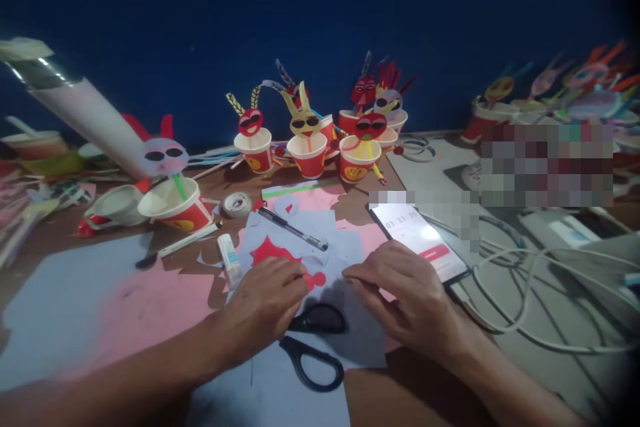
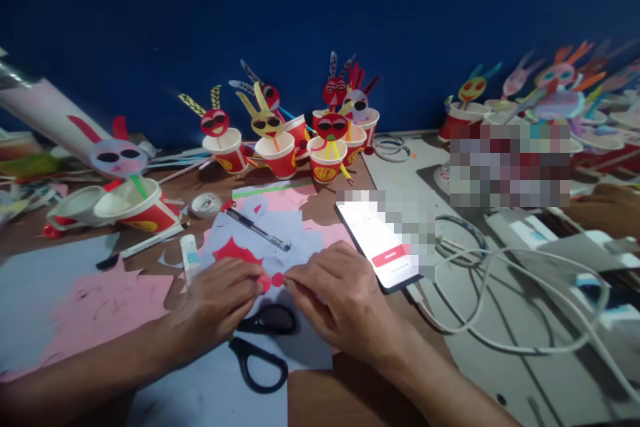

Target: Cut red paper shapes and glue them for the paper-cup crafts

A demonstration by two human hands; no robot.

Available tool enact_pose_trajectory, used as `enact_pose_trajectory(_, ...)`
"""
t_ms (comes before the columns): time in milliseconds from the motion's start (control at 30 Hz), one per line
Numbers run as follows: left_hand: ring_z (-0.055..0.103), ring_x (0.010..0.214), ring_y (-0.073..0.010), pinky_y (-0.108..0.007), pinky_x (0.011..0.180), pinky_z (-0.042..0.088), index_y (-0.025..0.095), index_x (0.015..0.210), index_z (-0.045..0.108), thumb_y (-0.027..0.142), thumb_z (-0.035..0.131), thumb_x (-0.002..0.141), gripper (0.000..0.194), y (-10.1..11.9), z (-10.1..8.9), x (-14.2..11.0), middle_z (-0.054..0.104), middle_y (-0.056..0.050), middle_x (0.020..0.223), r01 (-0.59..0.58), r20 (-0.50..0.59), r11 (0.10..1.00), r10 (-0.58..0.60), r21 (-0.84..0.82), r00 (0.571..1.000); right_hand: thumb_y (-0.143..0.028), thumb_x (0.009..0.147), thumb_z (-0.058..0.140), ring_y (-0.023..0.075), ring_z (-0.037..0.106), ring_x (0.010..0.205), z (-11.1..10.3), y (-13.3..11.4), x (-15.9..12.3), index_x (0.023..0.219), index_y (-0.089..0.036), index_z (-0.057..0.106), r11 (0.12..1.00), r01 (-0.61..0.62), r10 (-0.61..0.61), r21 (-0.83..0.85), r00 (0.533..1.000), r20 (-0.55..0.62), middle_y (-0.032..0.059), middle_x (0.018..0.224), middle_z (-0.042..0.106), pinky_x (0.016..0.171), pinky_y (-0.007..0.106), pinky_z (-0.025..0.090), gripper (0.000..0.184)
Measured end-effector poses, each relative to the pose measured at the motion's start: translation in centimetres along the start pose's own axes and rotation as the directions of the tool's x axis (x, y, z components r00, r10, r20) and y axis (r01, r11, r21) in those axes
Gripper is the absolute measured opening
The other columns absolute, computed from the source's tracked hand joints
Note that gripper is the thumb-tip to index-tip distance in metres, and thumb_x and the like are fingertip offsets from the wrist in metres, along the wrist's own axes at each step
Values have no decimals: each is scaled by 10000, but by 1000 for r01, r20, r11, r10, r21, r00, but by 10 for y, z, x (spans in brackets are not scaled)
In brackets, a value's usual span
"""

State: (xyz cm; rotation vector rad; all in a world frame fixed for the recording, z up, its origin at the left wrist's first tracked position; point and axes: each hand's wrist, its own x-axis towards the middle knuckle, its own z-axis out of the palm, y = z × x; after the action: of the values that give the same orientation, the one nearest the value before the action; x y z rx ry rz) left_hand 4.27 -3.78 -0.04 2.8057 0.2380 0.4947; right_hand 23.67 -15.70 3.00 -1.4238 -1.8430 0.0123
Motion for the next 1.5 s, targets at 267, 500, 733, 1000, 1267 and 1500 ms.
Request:
enact_pose_trajectory(267,534,857,-204,-350,723,438,160,834,594,62,509,797,135,2,-5,-2,592,-75,1013,-6,104,999,2,35,995,-119,840,527,154,550,620,3,4,-1,849,-130,654,1000,-6,7,-17,1000,18,42,657,635,622,302,413,128)
enact_pose_trajectory(500,538,925,-199,-338,792,437,167,902,601,88,488,817,163,-1,-13,-3,581,-76,1041,79,17,986,-77,-145,997,-134,847,523,149,555,632,7,7,-2,852,-146,650,1000,-23,23,-19,1000,20,32,666,637,638,296,423,127)
enact_pose_trajectory(733,530,866,-170,-312,770,433,163,960,599,139,458,880,164,-9,-19,0,582,-61,940,162,40,968,-157,-192,987,-126,839,536,147,548,622,11,8,-1,844,-150,649,999,-33,34,-25,999,37,26,658,628,630,289,412,116)
enact_pose_trajectory(1000,494,832,-189,-325,716,406,172,892,627,276,463,906,195,-5,-17,11,542,-55,897,101,266,995,-98,1,959,-141,858,516,153,557,637,13,9,-3,855,-161,639,999,-40,43,-28,992,115,39,691,641,639,300,397,125)
enact_pose_trajectory(1267,504,772,-175,-313,694,403,147,832,611,202,395,929,244,-4,-12,8,578,-55,819,20,179,1000,-24,23,983,-139,866,487,146,564,625,18,8,-5,836,-163,651,999,-27,33,-37,988,151,40,683,650,625,290,388,169)
enact_pose_trajectory(1500,495,621,-115,-245,612,402,162,723,604,216,460,879,219,-6,-9,11,570,1,689,392,-23,903,-402,-176,915,-174,888,474,148,571,606,19,6,-3,788,-162,660,996,-32,45,-87,987,152,34,638,644,622,288,375,211)
